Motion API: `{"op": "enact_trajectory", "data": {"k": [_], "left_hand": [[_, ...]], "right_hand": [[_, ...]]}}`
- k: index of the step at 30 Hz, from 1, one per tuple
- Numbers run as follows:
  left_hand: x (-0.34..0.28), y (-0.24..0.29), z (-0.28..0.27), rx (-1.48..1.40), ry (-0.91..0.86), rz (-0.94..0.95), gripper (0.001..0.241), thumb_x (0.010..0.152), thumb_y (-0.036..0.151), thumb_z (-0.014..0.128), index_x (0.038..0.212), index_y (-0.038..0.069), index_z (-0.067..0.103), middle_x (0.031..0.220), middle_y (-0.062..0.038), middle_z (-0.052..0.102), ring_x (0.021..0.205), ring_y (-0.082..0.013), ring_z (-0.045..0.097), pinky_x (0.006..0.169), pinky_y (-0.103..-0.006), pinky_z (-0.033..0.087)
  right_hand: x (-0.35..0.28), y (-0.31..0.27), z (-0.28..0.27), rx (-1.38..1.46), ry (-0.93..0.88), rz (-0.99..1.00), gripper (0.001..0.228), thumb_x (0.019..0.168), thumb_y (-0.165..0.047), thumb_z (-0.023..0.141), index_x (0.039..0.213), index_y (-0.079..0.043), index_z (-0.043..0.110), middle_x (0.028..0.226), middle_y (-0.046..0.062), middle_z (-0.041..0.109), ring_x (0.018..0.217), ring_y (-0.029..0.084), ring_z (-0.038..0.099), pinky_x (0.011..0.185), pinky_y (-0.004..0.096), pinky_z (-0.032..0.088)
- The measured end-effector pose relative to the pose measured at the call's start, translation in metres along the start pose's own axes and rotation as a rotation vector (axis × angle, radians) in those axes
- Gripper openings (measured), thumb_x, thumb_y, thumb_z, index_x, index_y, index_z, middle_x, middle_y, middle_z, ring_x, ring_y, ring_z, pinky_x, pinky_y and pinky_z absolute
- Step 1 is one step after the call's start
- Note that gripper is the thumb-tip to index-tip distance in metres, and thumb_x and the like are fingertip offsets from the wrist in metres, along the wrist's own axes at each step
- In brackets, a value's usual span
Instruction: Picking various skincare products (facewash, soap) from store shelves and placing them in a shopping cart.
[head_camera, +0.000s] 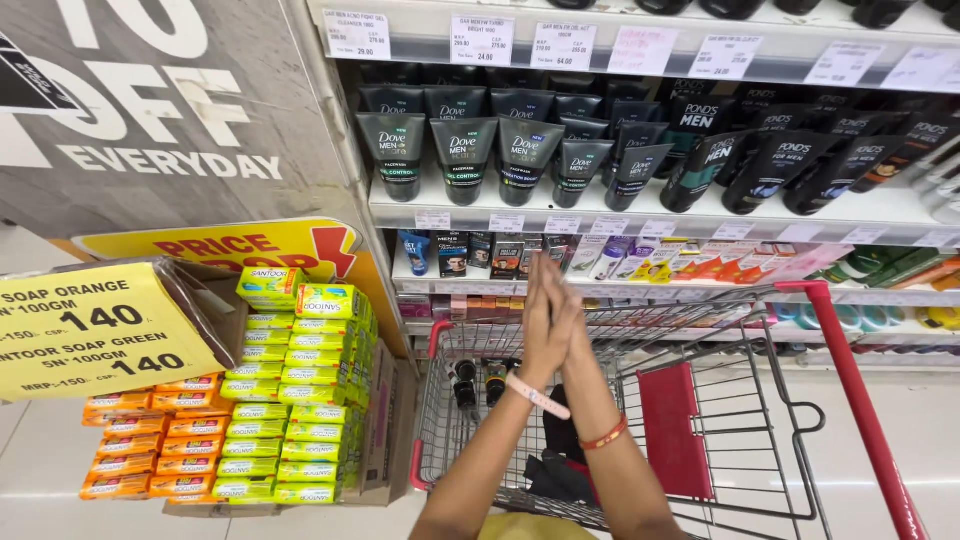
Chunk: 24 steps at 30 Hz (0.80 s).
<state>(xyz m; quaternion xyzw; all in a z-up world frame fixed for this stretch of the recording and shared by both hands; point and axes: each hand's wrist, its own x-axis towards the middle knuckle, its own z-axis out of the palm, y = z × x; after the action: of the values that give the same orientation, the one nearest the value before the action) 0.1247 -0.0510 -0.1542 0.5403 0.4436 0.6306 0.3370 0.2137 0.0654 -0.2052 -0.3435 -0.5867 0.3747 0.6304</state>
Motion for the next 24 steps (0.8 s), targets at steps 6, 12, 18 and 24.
{"op": "enact_trajectory", "data": {"k": [6, 12, 18, 24], "left_hand": [[0.088, 0.13, -0.013, 0.011, -0.027, 0.585, 0.08, 0.105, 0.041, 0.049, 0.163, -0.008, 0.022, 0.172, -0.03, 0.018, 0.163, -0.0428, 0.017, 0.138, -0.0479, 0.016], [0.19, 0.183, -0.026, 0.065, 0.139, 0.792, 0.069, 0.113, 0.039, 0.048, 0.161, -0.004, 0.022, 0.168, -0.026, 0.024, 0.158, -0.039, 0.024, 0.133, -0.0407, 0.024], [0.244, 0.201, -0.035, 0.082, 0.171, 0.767, 0.045, 0.106, 0.023, 0.058, 0.139, -0.005, 0.048, 0.132, -0.03, 0.056, 0.123, -0.0479, 0.055, 0.107, -0.0477, 0.047], [0.276, 0.19, -0.027, 0.234, 0.188, 0.767, 0.02, 0.103, 0.014, 0.054, 0.112, -0.004, 0.057, 0.107, -0.026, 0.062, 0.101, -0.0453, 0.06, 0.091, -0.0522, 0.048]], "right_hand": [[0.058, -0.181, 0.038, -0.092, -0.029, -0.231, 0.062, 0.109, -0.031, 0.054, 0.157, 0.005, 0.04, 0.165, 0.02, 0.041, 0.155, 0.033, 0.039, 0.13, 0.042, 0.032], [0.13, -0.26, 0.059, 0.02, -0.068, -0.431, 0.056, 0.114, -0.012, 0.051, 0.164, 0.003, 0.032, 0.168, 0.02, 0.037, 0.16, 0.03, 0.035, 0.134, 0.039, 0.028], [0.186, -0.255, 0.066, 0.139, -0.181, -0.487, 0.048, 0.116, 0.003, 0.051, 0.162, 0.003, 0.036, 0.168, 0.019, 0.041, 0.156, 0.025, 0.041, 0.129, 0.035, 0.036], [0.203, -0.258, 0.077, 0.105, -0.125, -0.46, 0.029, 0.11, 0.006, 0.051, 0.139, 0.007, 0.055, 0.14, 0.015, 0.063, 0.132, 0.02, 0.059, 0.117, 0.032, 0.045]]}}
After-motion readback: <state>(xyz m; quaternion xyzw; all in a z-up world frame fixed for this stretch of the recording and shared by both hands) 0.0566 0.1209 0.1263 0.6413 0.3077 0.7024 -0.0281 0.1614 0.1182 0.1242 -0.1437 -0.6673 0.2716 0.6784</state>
